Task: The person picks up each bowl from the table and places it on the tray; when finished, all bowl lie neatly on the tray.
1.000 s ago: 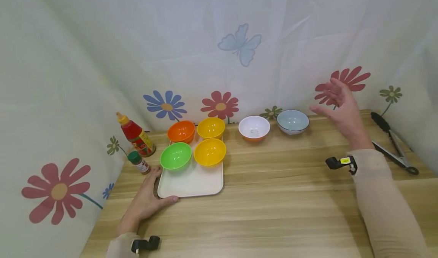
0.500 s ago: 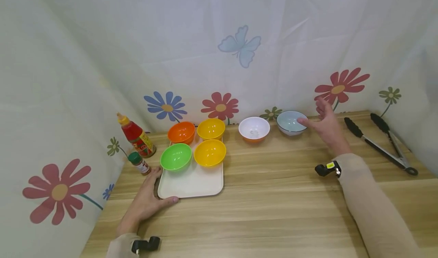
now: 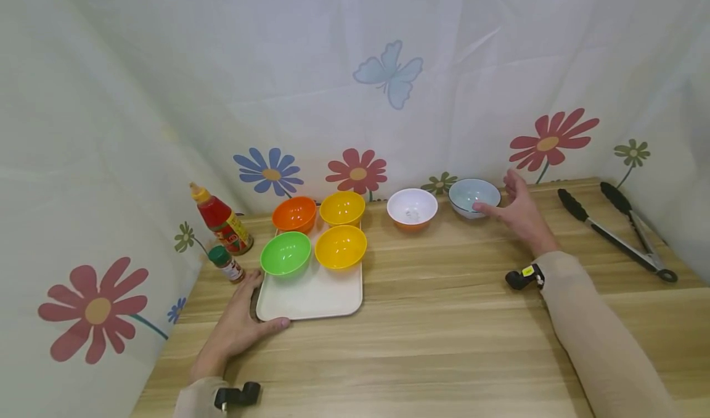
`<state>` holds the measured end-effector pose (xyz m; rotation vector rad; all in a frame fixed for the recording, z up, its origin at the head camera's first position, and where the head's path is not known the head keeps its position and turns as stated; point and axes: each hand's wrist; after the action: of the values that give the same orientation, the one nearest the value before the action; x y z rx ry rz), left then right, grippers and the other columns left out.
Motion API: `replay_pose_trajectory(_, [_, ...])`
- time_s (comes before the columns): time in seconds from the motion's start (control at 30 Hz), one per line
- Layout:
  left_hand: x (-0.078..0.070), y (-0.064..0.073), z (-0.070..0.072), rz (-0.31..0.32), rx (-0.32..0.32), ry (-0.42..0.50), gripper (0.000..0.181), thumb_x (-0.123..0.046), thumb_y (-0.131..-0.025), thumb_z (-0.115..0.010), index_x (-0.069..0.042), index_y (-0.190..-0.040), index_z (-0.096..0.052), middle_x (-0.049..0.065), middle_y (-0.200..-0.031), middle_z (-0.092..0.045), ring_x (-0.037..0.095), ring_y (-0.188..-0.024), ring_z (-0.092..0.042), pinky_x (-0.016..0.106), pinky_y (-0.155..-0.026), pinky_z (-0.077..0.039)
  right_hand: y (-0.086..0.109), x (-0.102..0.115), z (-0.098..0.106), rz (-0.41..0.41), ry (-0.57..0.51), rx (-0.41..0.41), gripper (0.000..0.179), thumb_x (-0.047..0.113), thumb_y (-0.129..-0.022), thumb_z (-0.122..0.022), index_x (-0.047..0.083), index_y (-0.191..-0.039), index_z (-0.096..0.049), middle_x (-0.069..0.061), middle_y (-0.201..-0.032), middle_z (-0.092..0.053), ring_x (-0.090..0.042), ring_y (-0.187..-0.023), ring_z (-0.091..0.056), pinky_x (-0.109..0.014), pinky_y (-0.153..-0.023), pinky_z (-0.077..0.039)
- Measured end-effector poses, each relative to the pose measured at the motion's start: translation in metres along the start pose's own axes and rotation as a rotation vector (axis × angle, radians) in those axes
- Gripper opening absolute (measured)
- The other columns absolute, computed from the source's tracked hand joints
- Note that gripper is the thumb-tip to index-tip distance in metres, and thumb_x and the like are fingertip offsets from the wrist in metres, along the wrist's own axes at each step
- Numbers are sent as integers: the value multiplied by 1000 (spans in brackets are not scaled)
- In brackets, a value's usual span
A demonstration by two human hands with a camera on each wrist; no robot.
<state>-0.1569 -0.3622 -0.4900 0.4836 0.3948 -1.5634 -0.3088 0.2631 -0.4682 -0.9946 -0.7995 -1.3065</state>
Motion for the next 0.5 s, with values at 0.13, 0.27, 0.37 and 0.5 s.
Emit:
replay_pose_trajectory(0.13, [1, 1, 0, -2, 1, -1, 137, -73, -77, -93, -10, -177, -24, 26, -184, -17, 52, -170, -10, 77, -135, -14, 1, -4, -4, 0, -3, 15, 132, 40, -95, -92, 9, -179, 4, -27, -185, -10, -48, -169, -18, -62, -139, -20])
replay_pose_trajectory(0.27, [1, 0, 0, -1, 4, 6, 137, -73, -77, -93, -11, -177, -24, 25, -184, -16, 52, -170, -9, 78, -134, -14, 1, -4, -7, 29, -14, 29, 129, 34, -94, -93, 5, -178, 1, -30, -182, -18, -48, -168, -23, -62, -139, -21])
replay_pose_trajectory(0.37, [2, -1, -1, -5, 0, 12, 137, -72, -77, -94, -10, -177, -24, 24, -184, -16, 51, -170, -9, 77, -134, -14, 0, -5, -9, 46, 8, 37, 128, 34, -92, -95, 2, -178, -4, -32, -179, -24, -48, -166, -28, -63, -139, -21])
replay_pose_trajectory(0.5, [3, 0, -1, -8, -2, 15, 137, -72, -77, -95, -10, -177, -24, 24, -185, -15, 51, -170, -9, 76, -135, -14, -1, -8, -12, 54, 24, 43, 122, 32, -91, -96, 0, -176, -14, -32, -175, -31, -49, -162, -33, -64, -138, -24])
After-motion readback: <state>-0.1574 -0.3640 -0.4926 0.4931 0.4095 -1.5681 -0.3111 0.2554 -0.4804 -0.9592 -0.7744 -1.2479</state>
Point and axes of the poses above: each hand's wrist, its own y-axis away from the middle knuckle, its own z-axis out of the back of the hand, x = y × z
